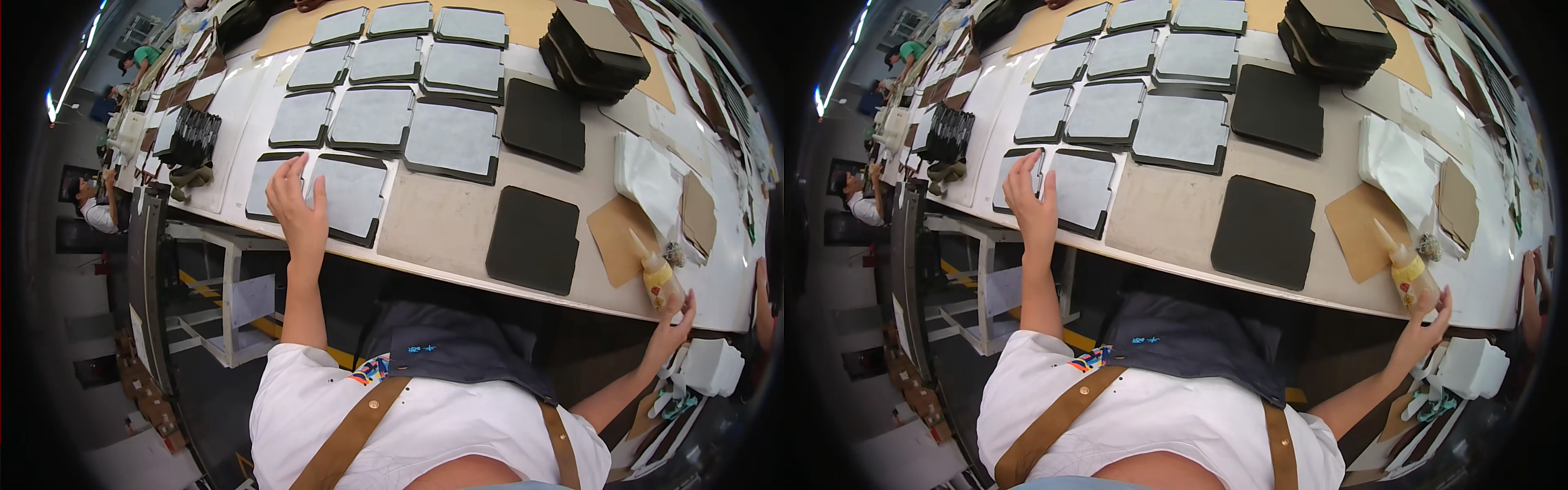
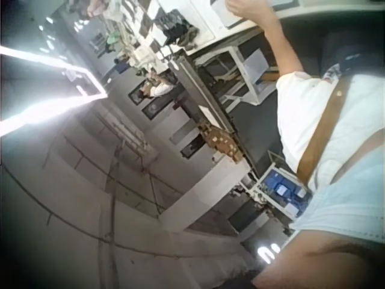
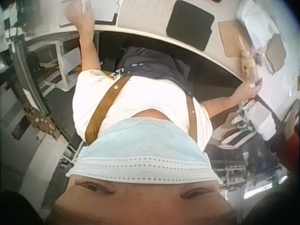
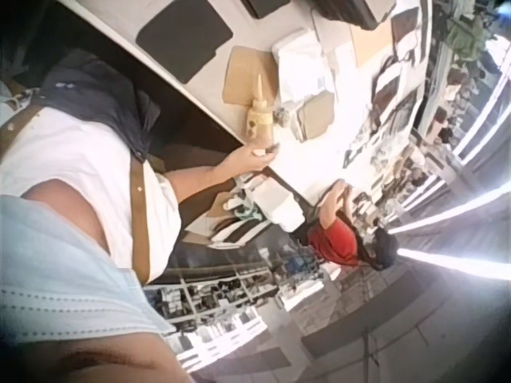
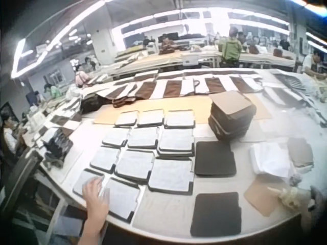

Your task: The person repeatedly applies glue from a squeeze bottle onto black rectangular pads, then places a white square sheet on top and presses it down. They move each finished unit aside and continue the cycle with new pads and sheets.

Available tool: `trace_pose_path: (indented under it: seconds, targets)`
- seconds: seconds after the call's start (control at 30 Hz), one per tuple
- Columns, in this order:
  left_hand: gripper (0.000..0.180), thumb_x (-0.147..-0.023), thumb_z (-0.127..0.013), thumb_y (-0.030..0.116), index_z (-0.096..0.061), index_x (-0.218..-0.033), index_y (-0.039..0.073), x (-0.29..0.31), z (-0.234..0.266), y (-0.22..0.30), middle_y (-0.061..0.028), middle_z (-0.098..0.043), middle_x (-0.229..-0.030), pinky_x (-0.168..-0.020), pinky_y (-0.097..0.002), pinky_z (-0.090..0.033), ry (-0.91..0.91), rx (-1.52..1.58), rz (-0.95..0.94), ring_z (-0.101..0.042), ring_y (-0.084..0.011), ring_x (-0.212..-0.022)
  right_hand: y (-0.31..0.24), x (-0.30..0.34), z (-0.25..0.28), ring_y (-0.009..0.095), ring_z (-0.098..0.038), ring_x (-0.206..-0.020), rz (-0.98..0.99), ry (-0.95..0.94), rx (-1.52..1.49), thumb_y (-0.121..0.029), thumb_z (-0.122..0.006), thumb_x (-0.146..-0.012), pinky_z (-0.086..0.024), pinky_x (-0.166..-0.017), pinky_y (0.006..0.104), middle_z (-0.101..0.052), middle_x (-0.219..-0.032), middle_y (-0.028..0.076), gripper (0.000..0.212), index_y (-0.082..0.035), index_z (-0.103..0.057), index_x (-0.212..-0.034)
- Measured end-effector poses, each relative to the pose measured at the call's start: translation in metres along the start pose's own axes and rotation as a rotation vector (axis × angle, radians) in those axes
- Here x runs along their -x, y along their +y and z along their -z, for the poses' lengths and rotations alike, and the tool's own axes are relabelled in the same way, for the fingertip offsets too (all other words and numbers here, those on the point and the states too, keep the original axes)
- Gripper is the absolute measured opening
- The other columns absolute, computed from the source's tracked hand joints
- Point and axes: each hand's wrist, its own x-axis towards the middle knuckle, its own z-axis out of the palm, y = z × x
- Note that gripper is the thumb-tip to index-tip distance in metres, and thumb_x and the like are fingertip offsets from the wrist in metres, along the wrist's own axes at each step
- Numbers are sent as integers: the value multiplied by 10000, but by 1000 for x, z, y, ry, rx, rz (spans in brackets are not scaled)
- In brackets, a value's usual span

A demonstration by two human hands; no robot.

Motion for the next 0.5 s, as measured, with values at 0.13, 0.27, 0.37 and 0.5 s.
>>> trace_pose_path:
  seconds: [0.13,0.27,0.37,0.5]
  targets:
    - [294,-944,-677,127,-687,-1237,109,5,-11,48,-80,-582,-1292,-1106,-459,-330,-99,217,-116,-477,-295,-1280,22,10,2,191,-553,-1189,-306,-256,-404,-367,-624,-1039,-408,-1040,319,-583,-1371,120,579,-7,-483,-1471]
    - [303,-902,-700,113,-703,-1205,121,23,-23,108,-53,-623,-1273,-1102,-467,-323,-278,406,-304,-507,-291,-1253,34,7,-6,146,-593,-1096,-337,-209,-655,-276,-689,-1006,-416,-1032,305,-668,-1208,68,453,32,-600,-1326]
    - [308,-877,-712,100,-710,-1185,126,40,-34,134,-32,-657,-1262,-1106,-485,-312,-377,499,-425,-522,-288,-1243,39,15,-4,201,-576,-1220,-401,-23,-913,-259,-693,-999,-430,-1078,360,-615,-1322,116,502,28,-543,-1382]
    - [323,-875,-717,95,-700,-1198,117,60,-39,145,-24,-681,-1278,-1154,-504,-273,-458,563,-463,-536,-274,-1257,-17,22,1,254,-555,-1291,-378,33,-1287,-251,-710,-973,-444,-1110,414,-559,-1395,134,622,14,-442,-1467]
